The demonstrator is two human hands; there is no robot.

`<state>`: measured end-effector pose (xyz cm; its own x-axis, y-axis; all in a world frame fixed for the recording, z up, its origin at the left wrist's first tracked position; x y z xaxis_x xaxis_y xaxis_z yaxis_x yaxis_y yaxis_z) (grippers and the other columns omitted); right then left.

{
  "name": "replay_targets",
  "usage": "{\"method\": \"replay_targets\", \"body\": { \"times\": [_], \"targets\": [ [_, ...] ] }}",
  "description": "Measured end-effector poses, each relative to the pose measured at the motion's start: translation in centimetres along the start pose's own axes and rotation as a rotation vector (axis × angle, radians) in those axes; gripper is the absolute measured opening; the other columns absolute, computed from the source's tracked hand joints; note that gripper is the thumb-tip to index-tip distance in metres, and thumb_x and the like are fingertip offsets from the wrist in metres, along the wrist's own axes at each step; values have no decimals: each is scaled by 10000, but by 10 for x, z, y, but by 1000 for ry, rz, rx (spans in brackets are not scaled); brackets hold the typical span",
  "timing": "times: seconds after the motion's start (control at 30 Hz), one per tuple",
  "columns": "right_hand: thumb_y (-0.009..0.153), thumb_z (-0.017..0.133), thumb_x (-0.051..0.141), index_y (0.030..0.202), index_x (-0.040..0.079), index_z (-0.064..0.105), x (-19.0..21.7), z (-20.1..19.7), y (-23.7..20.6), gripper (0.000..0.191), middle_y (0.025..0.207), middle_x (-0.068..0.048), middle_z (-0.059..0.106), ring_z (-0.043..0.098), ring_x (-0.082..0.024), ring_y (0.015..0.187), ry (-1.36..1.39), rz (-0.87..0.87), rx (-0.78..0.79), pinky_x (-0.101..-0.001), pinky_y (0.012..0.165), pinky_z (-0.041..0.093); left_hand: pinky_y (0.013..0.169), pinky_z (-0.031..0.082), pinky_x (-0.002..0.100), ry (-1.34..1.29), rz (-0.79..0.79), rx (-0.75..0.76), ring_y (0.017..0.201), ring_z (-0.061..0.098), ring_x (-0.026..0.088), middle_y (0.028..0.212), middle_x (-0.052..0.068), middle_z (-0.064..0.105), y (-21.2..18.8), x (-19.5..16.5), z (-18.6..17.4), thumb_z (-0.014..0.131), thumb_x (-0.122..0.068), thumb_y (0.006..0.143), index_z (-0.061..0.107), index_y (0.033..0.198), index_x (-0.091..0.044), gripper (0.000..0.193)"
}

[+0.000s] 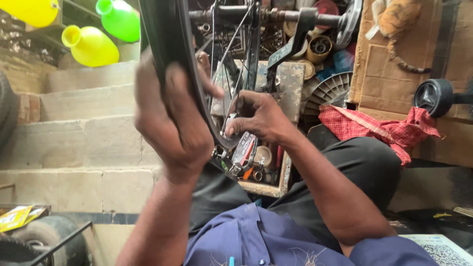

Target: The person sits on the ground holding a bicycle wheel and works the tire off the rim by hand, prying along the bead and manipulating the rim and spokes. They use a wrench on the hub hardware and continue working around the wheel, turning it over as they go.

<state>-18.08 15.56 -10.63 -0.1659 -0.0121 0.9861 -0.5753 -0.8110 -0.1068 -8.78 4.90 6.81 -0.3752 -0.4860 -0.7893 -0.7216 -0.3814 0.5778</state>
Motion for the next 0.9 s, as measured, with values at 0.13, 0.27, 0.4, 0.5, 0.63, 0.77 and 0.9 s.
{"method": "replay_targets", "body": {
  "times": [0.13,0.27,0.4,0.5,0.63,0.77,0.9],
  "targets": [
    [849,812,150,1018,41,738,9,-4,3,214,893,20,744,665,-44,841,-8,42,27,-250,758,560,765,548,214,-59,14,4,755,647,100,971,102,657,-21,16,1,376,-295,1256,458,1361,36,357],
    [882,845,184,938,8,750,36,7,-9,207,846,-79,721,656,-118,762,-728,23,-410,-324,696,525,762,573,247,-116,8,-13,808,649,130,997,109,626,-34,28,4,391,-286,1224,419,1397,11,345],
    [859,798,125,1073,12,749,40,6,-10,246,881,-98,746,675,-131,770,-548,64,-332,-320,694,554,740,580,256,-123,2,-27,809,660,137,1001,113,637,-42,32,4,405,-298,1204,422,1368,8,348],
    [884,737,108,1203,28,719,21,-17,-7,330,884,-60,768,692,-107,732,-263,145,-222,-294,671,584,724,561,246,-98,4,-23,783,652,131,970,106,637,-48,34,1,401,-313,1221,428,1359,6,349],
    [950,682,109,1256,17,691,-3,-34,-7,320,862,-59,746,686,-102,717,-262,108,-369,-290,653,599,737,567,245,-128,-6,-58,764,653,124,967,111,643,-55,38,3,405,-351,1236,410,1351,-4,366],
    [994,643,89,1304,-8,645,-7,-19,3,324,1005,-19,665,678,-80,829,-128,-2,-170,-275,711,625,729,558,239,-127,-8,-59,749,653,128,960,119,640,-55,38,7,418,-358,1241,401,1362,-7,372],
    [943,705,123,1210,-9,686,-11,-14,5,298,932,-53,726,705,-105,773,-340,100,-96,-279,703,596,745,544,230,-123,2,-42,755,648,125,947,110,642,-53,36,5,412,-363,1243,399,1361,-10,372]
  ]
}}
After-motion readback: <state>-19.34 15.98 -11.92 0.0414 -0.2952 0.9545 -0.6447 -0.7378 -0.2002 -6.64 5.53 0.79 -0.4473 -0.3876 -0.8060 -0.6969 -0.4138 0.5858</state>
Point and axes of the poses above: each hand's wrist, its own y-axis towards the middle knuckle, its own z-axis out of the palm, x = y × z, the point moved 5 cm from there along y, towards the middle knuckle
